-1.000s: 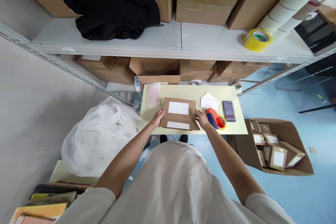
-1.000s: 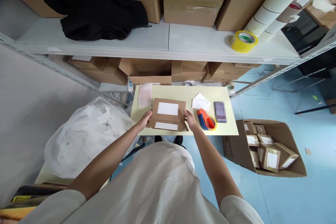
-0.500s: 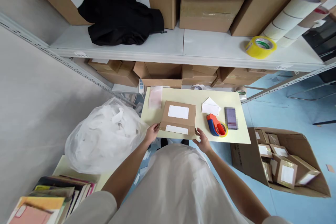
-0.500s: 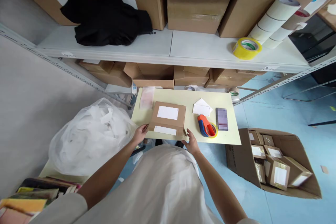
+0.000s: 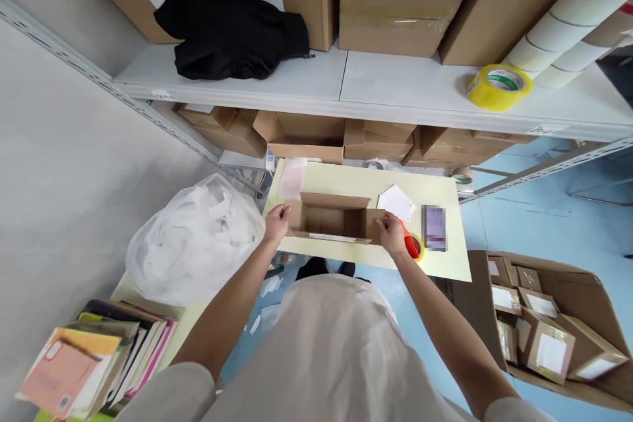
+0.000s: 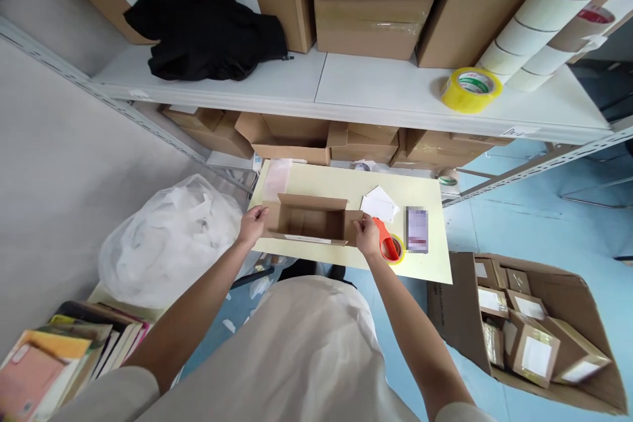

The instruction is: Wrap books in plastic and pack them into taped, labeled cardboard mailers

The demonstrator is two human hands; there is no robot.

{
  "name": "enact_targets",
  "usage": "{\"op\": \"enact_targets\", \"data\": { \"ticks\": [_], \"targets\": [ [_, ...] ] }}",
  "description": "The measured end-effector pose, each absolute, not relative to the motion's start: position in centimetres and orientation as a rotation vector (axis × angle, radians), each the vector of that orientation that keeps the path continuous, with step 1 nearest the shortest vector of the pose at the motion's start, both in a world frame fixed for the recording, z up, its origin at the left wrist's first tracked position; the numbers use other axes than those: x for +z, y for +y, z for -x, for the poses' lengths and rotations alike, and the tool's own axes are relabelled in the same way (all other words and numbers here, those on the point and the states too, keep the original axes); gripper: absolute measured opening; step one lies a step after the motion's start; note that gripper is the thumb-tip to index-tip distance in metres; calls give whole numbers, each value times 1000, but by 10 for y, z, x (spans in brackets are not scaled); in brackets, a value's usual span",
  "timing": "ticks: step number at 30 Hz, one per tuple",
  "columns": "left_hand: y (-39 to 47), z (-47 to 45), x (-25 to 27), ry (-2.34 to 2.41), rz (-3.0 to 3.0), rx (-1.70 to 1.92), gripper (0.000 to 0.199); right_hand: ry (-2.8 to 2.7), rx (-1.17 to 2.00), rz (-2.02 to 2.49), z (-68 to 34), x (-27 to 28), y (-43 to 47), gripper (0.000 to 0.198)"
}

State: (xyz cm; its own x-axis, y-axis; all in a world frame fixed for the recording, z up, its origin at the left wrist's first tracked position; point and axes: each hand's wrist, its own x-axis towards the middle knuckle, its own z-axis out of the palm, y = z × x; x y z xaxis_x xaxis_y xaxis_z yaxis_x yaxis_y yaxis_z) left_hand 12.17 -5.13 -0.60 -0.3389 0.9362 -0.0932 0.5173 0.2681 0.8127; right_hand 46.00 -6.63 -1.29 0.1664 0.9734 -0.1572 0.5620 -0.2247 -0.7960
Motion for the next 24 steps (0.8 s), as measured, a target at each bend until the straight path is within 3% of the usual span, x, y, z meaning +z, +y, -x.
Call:
{"op": "enact_targets", "data": {
  "ticks": [3, 5, 8, 11, 13, 18, 21, 24],
  "targets": [
    [-37, -123, -8, 2003, -1298, 924, 19, -1461, 799, 1912, -455, -12, -63, 45],
    [-30, -121, -1, 2059, -1398, 921, 25, -1565, 550, 1947, -451, -6, -61, 51],
    [-22, -121, 24, 2072, -1824, 748, 33, -1917, 260, 1955, -447, 15, -55, 32],
    [-15, -127, 50, 1805, -2133, 295, 12, -2371, 309, 1820, -440, 40, -45, 14],
    [-11, -133, 59, 1674, -2129, 24, 11, -2561, 418, 1832, -433, 52, -39, 12],
    [-21, -146, 51, 1710, -1891, -59, 39, -2516, 569, 2278, -414, 58, -46, 45],
    [-37, -145, 38, 1667, -1849, -16, 56, -2391, 670, 2260, -409, 42, -63, 67],
    [-53, -138, 26, 1645, -1875, -40, 87, -2245, 754, 2136, -410, 17, -82, 90]
  ]
}}
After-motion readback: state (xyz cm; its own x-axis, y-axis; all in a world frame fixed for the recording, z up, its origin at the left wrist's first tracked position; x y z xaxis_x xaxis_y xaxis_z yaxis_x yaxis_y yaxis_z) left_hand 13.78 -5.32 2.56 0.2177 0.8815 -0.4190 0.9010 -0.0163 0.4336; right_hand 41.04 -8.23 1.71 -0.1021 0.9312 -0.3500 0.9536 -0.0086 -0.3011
